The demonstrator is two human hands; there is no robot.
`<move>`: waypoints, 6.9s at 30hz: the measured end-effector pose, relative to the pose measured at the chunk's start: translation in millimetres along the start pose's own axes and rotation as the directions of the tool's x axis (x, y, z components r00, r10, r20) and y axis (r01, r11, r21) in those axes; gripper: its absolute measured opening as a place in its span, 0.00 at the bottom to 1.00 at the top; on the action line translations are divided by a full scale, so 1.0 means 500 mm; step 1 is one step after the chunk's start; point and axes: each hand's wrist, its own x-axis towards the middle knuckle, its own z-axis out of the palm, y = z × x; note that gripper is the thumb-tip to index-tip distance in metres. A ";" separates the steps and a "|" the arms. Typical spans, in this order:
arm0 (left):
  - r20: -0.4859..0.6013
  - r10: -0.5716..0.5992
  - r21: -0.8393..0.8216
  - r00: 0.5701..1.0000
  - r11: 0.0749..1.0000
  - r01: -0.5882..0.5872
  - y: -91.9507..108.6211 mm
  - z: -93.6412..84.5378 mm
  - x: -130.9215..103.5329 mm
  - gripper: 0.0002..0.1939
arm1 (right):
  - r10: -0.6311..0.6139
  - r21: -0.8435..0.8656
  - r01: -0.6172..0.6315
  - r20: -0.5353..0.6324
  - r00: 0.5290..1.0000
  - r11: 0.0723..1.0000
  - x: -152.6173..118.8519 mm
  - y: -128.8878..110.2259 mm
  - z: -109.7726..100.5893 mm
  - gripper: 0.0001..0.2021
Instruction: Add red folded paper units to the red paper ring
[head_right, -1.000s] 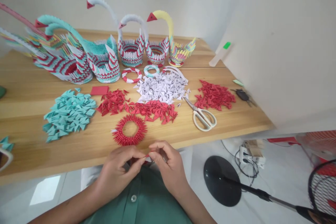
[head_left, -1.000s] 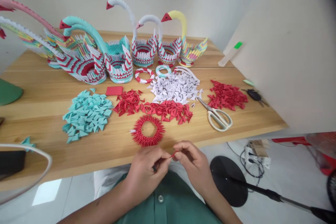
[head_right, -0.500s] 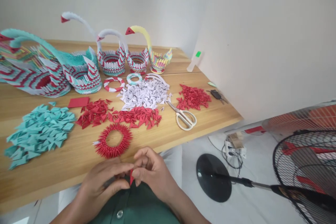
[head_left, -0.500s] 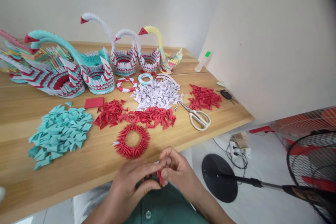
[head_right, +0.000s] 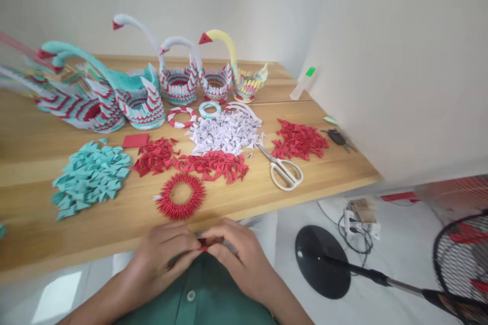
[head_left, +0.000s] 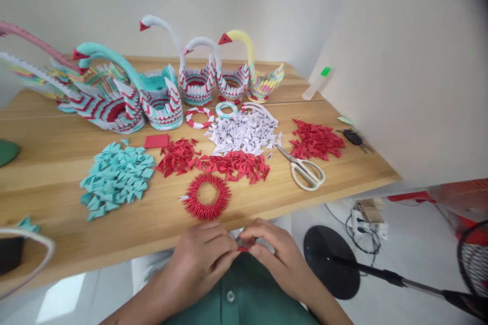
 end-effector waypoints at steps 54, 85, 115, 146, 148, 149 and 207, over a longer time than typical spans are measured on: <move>0.437 -0.098 0.375 0.894 0.923 -0.082 -0.092 -0.108 0.085 0.13 | -0.325 -0.444 0.272 -0.048 0.944 0.854 0.087 0.051 0.030 0.07; 0.261 -0.068 0.123 0.963 0.992 0.036 -0.126 -0.103 0.076 0.12 | 0.028 0.011 -0.026 -0.354 0.935 1.000 0.065 0.053 0.028 0.05; 0.219 -0.047 0.030 0.975 0.999 0.041 -0.131 -0.099 0.076 0.10 | 0.154 0.103 -0.121 -0.410 0.899 0.987 0.074 0.042 0.020 0.02; 0.221 -0.039 0.036 0.975 0.999 0.032 -0.130 -0.096 0.077 0.10 | 0.076 -0.225 -0.193 -0.442 0.894 0.955 0.061 0.054 0.009 0.06; 0.229 -0.037 0.041 0.973 0.999 0.028 -0.130 -0.097 0.078 0.11 | 0.074 -0.261 -0.200 -0.425 0.902 0.944 0.061 0.053 0.011 0.04; 0.233 -0.036 0.042 0.972 0.999 0.027 -0.130 -0.098 0.078 0.12 | 0.055 -0.293 -0.187 -0.407 0.912 0.938 0.062 0.053 0.012 0.03; 0.168 -0.097 0.033 0.981 0.995 0.093 -0.112 -0.088 0.076 0.08 | 0.121 -0.141 -0.159 -0.247 0.962 0.977 0.077 0.035 0.017 0.05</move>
